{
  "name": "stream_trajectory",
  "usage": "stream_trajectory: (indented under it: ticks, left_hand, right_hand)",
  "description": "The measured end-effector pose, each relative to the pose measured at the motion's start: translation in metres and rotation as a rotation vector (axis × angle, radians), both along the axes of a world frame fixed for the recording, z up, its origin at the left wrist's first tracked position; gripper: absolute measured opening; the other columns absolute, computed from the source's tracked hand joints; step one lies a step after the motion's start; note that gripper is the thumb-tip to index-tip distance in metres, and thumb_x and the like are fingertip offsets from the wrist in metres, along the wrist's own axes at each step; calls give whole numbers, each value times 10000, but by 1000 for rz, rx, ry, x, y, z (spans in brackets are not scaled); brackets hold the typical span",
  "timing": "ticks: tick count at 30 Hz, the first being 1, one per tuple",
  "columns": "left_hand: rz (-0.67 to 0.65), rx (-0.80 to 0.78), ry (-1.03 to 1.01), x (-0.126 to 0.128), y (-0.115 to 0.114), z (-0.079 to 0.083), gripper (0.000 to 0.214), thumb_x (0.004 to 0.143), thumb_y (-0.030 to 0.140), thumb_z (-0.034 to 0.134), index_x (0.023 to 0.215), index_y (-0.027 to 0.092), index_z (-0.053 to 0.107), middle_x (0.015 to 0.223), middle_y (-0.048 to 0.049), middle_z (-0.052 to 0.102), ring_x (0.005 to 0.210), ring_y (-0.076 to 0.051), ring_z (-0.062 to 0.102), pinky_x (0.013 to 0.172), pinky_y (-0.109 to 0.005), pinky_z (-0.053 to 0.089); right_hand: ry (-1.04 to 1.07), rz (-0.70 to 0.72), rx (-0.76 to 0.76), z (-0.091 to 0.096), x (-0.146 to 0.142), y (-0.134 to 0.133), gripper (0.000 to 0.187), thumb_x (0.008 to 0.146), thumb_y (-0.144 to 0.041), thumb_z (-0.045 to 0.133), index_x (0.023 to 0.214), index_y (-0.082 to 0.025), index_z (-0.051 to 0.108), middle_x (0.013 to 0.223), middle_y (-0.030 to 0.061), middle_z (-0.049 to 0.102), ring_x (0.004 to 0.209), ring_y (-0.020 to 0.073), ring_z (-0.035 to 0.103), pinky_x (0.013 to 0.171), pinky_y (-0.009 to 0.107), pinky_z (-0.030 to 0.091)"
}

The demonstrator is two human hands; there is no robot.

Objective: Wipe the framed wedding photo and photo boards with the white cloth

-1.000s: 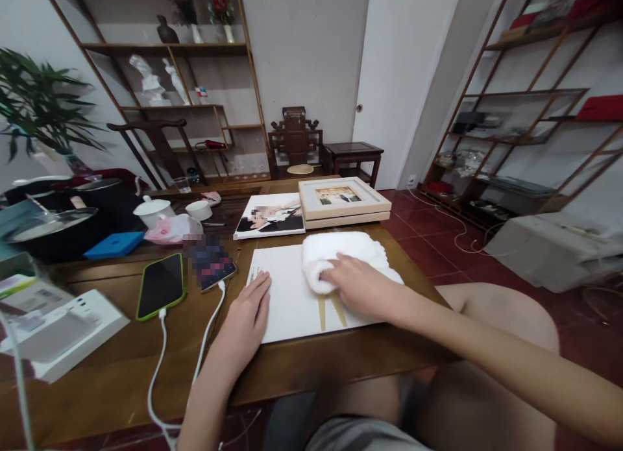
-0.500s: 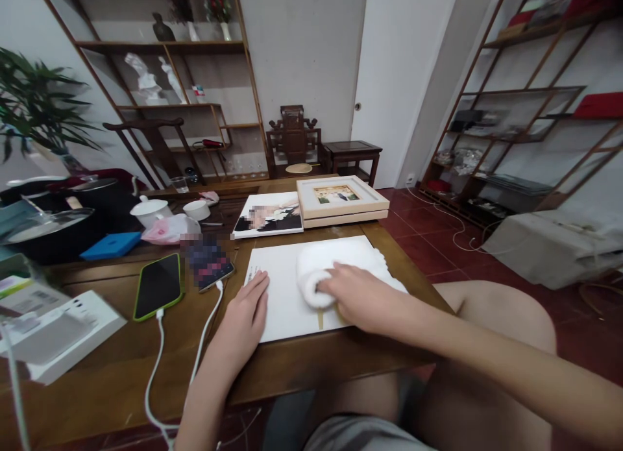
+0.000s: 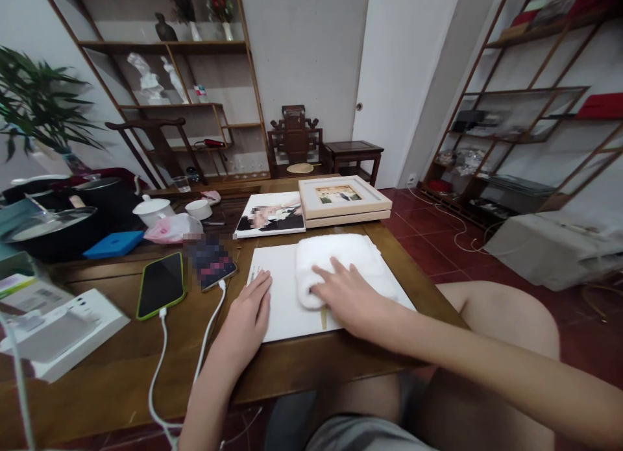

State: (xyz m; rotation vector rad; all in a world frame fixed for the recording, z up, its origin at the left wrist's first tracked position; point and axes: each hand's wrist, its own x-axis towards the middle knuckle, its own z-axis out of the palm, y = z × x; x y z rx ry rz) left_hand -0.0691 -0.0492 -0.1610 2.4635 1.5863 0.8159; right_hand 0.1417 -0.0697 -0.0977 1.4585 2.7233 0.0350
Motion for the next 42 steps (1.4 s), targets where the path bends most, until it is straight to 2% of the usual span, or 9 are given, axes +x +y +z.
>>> stream_trajectory:
  ticks: [5,8,14,20,26,29,32,38,42]
  left_hand:
    - [0,4,-8,1,0,-1,429,883,259,332,1171,51,573,1277,-181,549,1226,-255,481,1043,-446,375]
    - [2,-2,-17,1,0,-1,425,881,255,337,1167,51,576,1278,-181,548,1227,-265,479,1043,-460,372]
    - [5,-18,-23,1,-2,1,399,883,247,350,1182,109,576,1296,-140,544,1234,-245,472,1042,-451,379]
    - [1,-48,-39,2,-3,3,420,889,263,341,1194,80,563,1316,-163,519,1254,-256,448,1055,-448,361]
    - [-2,-74,-25,1,-2,3,444,892,268,324,1205,53,553,1322,-176,509,1263,-262,435,1067,-443,341]
    - [2,-78,-14,1,-2,3,466,892,276,312,1210,27,545,1322,-191,503,1268,-265,427,1072,-435,333]
    - [-3,-84,-10,2,-2,3,481,890,277,295,1213,17,541,1321,-203,500,1271,-271,422,1069,-438,336]
    - [-13,-60,-2,1,1,-2,471,875,239,284,1210,27,539,1319,-195,505,1263,-272,434,1063,-455,342]
    - [-11,-56,-7,1,1,-2,469,878,252,291,1203,30,545,1319,-190,507,1262,-263,436,1065,-443,342]
  right_hand:
    - [5,107,-51,-11,2,-56,262,770,-115,511,957,-196,675,1383,134,416,1243,481,303,870,664,360]
    - [25,137,-121,-9,7,-64,277,714,-118,562,947,-214,677,1370,119,436,1242,460,318,888,631,362]
    - [123,4,-108,16,27,-2,390,668,3,412,955,-164,617,961,119,635,910,238,579,726,310,411]
    - [7,-54,-80,28,27,75,327,704,-19,407,931,-142,608,894,119,634,802,222,583,597,257,334]
    - [10,39,-95,29,-13,98,326,758,-49,419,988,-168,616,989,121,638,855,234,590,601,258,358]
    - [11,96,-99,30,-26,83,314,767,-43,422,973,-163,627,990,126,639,863,237,599,614,266,385]
    - [8,136,-96,27,-29,43,342,771,-20,415,1008,-152,623,960,131,644,877,257,603,666,310,434]
    - [-37,194,-33,4,-28,-49,230,774,-125,526,956,-175,656,1262,163,526,1164,450,418,824,621,409]
    - [1,175,-57,6,-28,-48,242,755,-129,555,972,-181,650,1253,151,537,1166,429,427,818,610,437]
